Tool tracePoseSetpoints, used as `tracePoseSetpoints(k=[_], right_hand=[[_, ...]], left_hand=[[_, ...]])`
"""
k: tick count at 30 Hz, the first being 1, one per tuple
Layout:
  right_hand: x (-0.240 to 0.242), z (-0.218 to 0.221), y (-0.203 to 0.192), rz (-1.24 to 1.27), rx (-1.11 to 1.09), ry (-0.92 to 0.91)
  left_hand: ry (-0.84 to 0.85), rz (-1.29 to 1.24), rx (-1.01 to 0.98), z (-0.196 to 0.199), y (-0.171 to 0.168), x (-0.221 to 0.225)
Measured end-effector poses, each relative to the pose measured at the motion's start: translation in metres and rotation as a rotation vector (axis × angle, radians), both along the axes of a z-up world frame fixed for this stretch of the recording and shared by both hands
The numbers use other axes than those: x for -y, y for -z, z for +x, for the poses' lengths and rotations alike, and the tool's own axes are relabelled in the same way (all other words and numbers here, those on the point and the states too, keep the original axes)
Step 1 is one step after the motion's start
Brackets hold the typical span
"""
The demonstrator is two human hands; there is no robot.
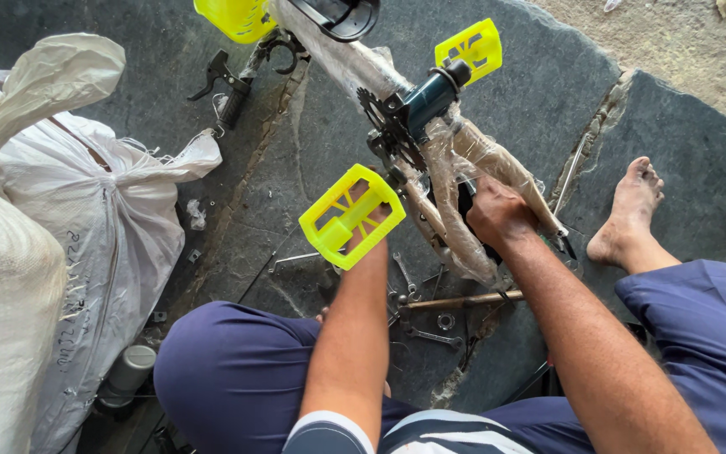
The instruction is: The person assembles a bicycle, attaching a pedal using a wrench and hammer, and securing parts of the frame and chain mechanism.
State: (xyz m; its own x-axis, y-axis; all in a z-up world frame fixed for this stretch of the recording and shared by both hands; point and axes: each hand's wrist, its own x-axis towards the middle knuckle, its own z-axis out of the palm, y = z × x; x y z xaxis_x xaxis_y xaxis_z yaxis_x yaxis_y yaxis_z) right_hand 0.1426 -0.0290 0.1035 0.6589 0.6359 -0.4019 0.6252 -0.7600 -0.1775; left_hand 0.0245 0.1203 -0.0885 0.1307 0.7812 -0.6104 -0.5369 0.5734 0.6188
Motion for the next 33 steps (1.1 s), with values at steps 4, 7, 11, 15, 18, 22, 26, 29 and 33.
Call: tracePoseSetpoints(k=[4,7,11,15,18,22,26,29,33], right_hand=[[0.003,-0.001,0.005,-0.003,-0.005,-0.001],[0.001,0.000,0.005,0.001,-0.009,-0.010],[0.003,0.002,0.011,0.015,-0.007,-0.023],[0.008,0.010,0.032,0.073,0.003,-0.049],[0.013,0.015,0.047,0.087,0.067,-0.128],[0.025,0.000,0.016,0.276,0.027,-0.190],[0.063,-0.033,-0.031,0.747,0.445,-0.471],[0.086,-0.050,-0.048,0.819,0.141,-0.288],[0.120,-0.067,-0.052,0.788,-0.152,0.138]], left_hand=[[-0.063,-0.062,0.192,-0.042,-0.014,-0.016],[-0.303,-0.014,0.108,-0.074,-0.030,-0.037],[-0.401,-0.093,-0.288,-0.114,-0.061,-0.057],[-0.347,-0.050,-0.370,-0.117,-0.064,-0.040],[-0.050,0.247,-0.488,-0.083,-0.046,0.008],[0.351,0.101,-0.092,-0.044,-0.071,0.089],[0.557,-0.079,0.262,-0.033,-0.111,0.129],[0.588,0.052,0.362,-0.034,-0.093,0.129],[0.647,0.154,-0.006,-0.039,-0.102,0.133]])
